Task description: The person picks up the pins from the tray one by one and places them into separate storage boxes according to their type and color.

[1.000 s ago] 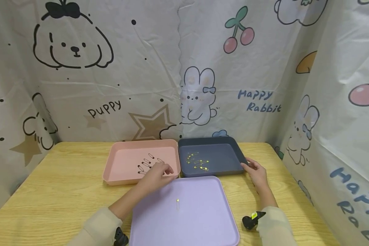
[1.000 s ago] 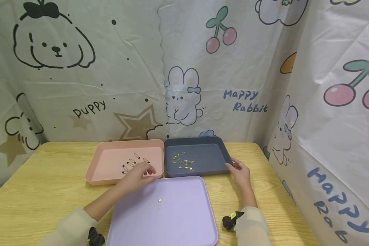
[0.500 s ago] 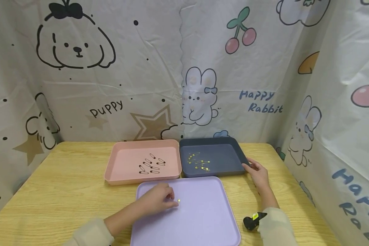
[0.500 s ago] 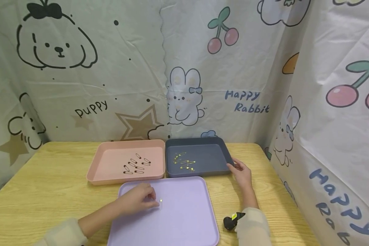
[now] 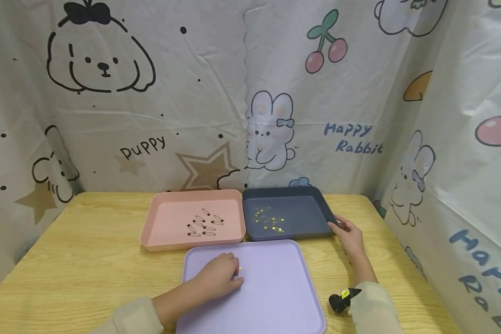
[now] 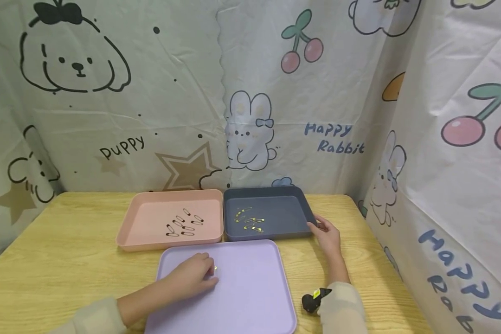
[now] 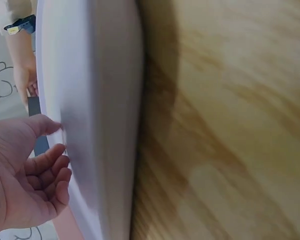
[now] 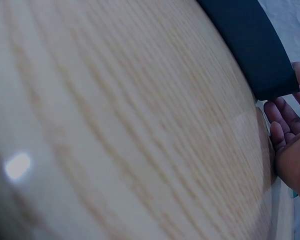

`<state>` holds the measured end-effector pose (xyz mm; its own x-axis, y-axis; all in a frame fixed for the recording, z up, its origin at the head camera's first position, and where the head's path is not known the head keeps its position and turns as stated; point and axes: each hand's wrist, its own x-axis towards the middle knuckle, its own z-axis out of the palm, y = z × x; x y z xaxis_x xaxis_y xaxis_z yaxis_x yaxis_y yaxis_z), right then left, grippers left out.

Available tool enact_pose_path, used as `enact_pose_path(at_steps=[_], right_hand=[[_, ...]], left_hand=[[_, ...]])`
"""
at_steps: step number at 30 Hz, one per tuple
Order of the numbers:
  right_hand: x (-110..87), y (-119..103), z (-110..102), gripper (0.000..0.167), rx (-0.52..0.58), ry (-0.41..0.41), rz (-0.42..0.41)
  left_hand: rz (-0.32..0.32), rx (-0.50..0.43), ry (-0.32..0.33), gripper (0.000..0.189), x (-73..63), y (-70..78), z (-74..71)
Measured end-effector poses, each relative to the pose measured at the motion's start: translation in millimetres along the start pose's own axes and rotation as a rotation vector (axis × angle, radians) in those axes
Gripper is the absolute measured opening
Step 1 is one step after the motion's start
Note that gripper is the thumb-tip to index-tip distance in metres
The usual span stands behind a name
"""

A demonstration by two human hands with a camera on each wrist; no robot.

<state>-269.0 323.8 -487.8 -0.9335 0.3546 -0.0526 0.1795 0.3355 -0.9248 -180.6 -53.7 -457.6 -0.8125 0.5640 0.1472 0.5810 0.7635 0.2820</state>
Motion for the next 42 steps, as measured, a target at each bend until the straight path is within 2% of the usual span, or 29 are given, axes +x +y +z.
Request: enact_pose_path(at_steps=[4,8,15,21,26,29,33,36,42], right_hand=[[-1.5,-1.2,0.7,0.061,-0.011,-0.004,0.002],[-1.9,-1.4,0.7,0.063,-0.011,-0.01,-0.002],[0.6,0.4,0.4,0.06,0.001,0.002,-0.003],[0.8,0.0,0.4,0.059,0.01,0.007,0.0],[0.7,-0.5,0.9,0.057,0.008,0.009,0.0],[1.2,-0.2,0.8,0.058,0.005,0.008,-0.006],[1.2,0.0,0.7,0.059,0.001,0.01,-0.017],[0.7,-0.1,0.9,0.058,0.0,0.012,-0.016],[-0.2,-1.0,1.1,0.058,0.007,0.01,-0.012]], left_hand=[[-0.033,-0.013,-0.005,0.015,1.1,0.7,-0.3],[-0.055,-0.067,-0.024,0.012,2.1,0.5,-2.3],[-0.118,-0.192,-0.116,0.013,4.5,-1.4,-1.8],[-0.11,-0.222,-0.143,0.012,4.9,-0.4,-4.1],[-0.088,-0.213,-0.134,0.011,8.5,-0.8,-7.5],[-0.079,-0.236,-0.12,0.01,16.4,-1.3,-12.1],[-0.039,-0.256,-0.09,0.007,33.5,-0.3,-20.7],[-0.006,-0.229,-0.065,0.004,47.6,1.3,-27.1],[0.001,-0.212,-0.055,0.005,76.4,4.2,-38.2]])
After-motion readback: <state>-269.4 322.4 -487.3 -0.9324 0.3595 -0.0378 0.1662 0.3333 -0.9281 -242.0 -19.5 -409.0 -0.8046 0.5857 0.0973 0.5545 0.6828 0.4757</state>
